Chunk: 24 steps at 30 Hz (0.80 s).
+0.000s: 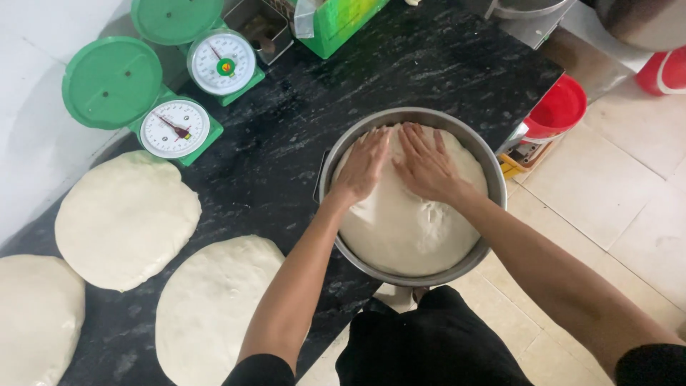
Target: The recorder divides large portions of dough into smaller rounds, oils them, and uses a mechanical dough divider to create uniform patterns.
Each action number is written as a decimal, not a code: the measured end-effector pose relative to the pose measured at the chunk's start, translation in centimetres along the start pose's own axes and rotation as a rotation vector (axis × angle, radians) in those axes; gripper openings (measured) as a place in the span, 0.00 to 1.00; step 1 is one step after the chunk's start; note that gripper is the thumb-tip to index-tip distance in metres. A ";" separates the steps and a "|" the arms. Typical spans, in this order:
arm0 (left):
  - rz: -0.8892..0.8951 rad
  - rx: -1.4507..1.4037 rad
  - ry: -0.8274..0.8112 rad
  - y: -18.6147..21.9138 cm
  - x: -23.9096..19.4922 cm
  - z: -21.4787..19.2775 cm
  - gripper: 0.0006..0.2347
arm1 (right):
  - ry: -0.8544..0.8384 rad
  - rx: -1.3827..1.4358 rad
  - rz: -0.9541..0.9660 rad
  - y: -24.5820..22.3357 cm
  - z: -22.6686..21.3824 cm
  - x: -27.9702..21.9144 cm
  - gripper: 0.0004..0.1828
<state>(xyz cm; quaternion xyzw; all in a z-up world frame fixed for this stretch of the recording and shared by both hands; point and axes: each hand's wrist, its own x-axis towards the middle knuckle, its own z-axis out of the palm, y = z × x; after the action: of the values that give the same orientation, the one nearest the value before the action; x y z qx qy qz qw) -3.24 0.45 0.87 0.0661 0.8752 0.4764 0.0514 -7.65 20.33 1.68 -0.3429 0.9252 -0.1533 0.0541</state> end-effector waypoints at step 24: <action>-0.061 -0.209 0.031 3.3 -0.1 -0.4 0.27 | -0.056 0.161 0.149 -0.8 -2.3 -2.1 0.42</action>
<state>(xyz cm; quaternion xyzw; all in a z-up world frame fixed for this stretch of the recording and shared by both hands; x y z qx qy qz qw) -2.97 1.92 3.85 0.0263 0.8230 0.5643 0.0588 -6.02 21.67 4.12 -0.2720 0.9309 -0.2132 0.1184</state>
